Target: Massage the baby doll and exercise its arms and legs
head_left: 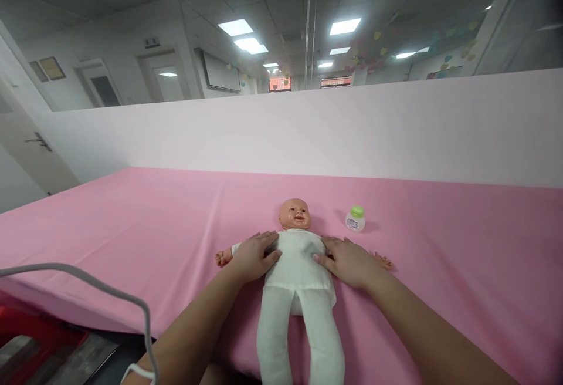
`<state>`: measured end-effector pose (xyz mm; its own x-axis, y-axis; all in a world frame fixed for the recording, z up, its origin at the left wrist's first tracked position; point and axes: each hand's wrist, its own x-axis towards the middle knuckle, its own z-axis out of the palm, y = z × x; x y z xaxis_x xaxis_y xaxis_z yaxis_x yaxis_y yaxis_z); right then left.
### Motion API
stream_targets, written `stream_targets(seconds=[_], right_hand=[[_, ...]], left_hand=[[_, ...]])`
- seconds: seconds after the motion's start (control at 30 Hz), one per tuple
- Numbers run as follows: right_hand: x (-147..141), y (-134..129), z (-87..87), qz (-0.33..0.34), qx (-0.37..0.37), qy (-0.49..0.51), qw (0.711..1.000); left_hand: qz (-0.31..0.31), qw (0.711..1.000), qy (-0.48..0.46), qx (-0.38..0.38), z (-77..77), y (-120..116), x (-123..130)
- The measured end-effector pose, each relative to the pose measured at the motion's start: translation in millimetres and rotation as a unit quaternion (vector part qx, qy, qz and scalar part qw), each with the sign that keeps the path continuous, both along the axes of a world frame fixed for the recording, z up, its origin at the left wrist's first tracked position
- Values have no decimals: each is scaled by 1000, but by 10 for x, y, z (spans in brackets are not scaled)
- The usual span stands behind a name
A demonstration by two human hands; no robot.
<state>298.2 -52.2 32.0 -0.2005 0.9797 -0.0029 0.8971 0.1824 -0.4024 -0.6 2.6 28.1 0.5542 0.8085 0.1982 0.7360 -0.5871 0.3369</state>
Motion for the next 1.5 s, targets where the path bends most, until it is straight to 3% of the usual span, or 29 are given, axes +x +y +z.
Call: stream_targets(seconds=[0.1, 0.2, 0.3, 0.47, 0.6, 0.73, 0.97, 1.1, 1.23, 1.3, 1.4, 1.5], right_hand=[[-15, -30, -12, 29, 54, 6, 998], [-89, -77, -50, 80, 107, 12, 991], [-151, -111, -107, 120, 125, 29, 984], [-162, -100, -190, 122, 173, 63, 975], [-187, -95, -212, 117, 169, 55, 977], [-225, -102, -211, 104, 150, 29, 983], [-225, -116, -139, 118, 110, -1, 987], [-222, -114, -115, 122, 88, 3, 989], [-261, -214, 3, 134, 102, 14, 986], [-323, -349, 124, 168, 100, 31, 980], [-464, -597, 296, 286, 57, 65, 954], [-583, -734, 345, 350, 24, 69, 934]], left_hand=[[-55, 996, -44, 48, 85, -215, -72], [-184, 974, -100, 88, 193, -529, -70], [-295, 949, -99, 58, 246, -820, 15], [-347, 935, -75, 18, 194, -994, 124], [-325, 944, -57, -1, 165, -847, 124], [-283, 957, -57, 2, 120, -519, 173], [-137, 990, -30, 13, 30, 63, 231], [-53, 998, -17, 22, -12, 206, 65], [-8, 1000, -8, 16, -32, 229, -74], [-1, 1000, -9, 15, -33, 221, -86], [2, 1000, -4, 5, -28, 209, -65], [6, 1000, -2, 2, -29, 201, -42]])
